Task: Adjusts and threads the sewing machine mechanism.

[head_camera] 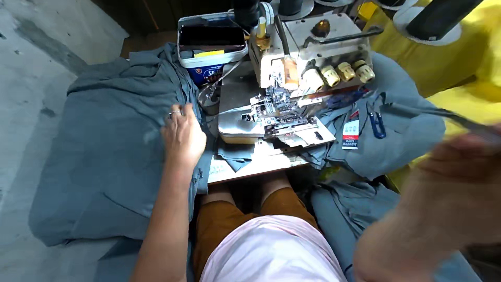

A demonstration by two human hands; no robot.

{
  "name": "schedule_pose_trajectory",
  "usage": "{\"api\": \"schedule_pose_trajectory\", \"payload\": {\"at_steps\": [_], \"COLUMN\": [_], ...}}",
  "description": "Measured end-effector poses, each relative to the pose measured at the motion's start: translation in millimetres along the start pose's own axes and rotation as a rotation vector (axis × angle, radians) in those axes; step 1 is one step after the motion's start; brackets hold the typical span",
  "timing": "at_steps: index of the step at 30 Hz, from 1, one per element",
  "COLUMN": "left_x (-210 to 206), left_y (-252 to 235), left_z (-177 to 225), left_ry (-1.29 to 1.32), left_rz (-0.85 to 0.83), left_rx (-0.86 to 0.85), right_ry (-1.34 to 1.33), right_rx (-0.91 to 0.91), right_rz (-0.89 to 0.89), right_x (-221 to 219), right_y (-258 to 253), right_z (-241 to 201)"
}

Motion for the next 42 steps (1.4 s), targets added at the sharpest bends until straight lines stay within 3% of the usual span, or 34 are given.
{"api": "schedule_pose_trajectory", "payload": {"at_steps": [2,6,13,17,20,27,31,36,40,42], "left_x": [11,8,-22,-29,-26,-16,-18,-16,-15,-18], "left_y": [8,-7,-46,-47,-45,-44,-46,-43,-48,-53], "left_z": [29,87,126,137,140,121,114,114,105,97], "left_ry": [0.108,0.309,0.1,0.102,0.177,0.355,0.369,0.272,0.341,0.489], "left_rz": [0.112,0.15,-0.223,-0.221,-0.184,-0.214,-0.27,-0.241,-0.289,-0.237], "left_rx": [-0.138,-0.425,-0.451,-0.521,-0.57,-0.422,-0.474,-0.687,-0.446,-0.449], "right_ry": [0.106,0.194,0.214,0.232,0.262,0.21,0.246,0.255,0.205,0.208], "right_rx": [-0.004,-0.073,-0.193,-0.219,-0.112,0.113,0.09,0.057,-0.061,-0.116], "right_rz": [-0.204,-0.306,-0.29,-0.223,-0.219,-0.295,-0.335,-0.27,-0.251,-0.27], "right_x": [-24,-48,-48,-42,-41,-32,-30,-26,-27,-27], "right_y": [9,28,44,44,35,8,0,1,-3,-6], "right_z": [36,87,109,117,113,92,91,102,116,120]}}
Point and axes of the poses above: each hand's wrist, its own y-axis away from the middle knuckle, its own x-axis out of the back of the hand, z = x × y, the point moved 9 cm from there along -y, towards the middle knuckle, and after that the axes turned 9 degrees about -y, right-handed, at the moved point
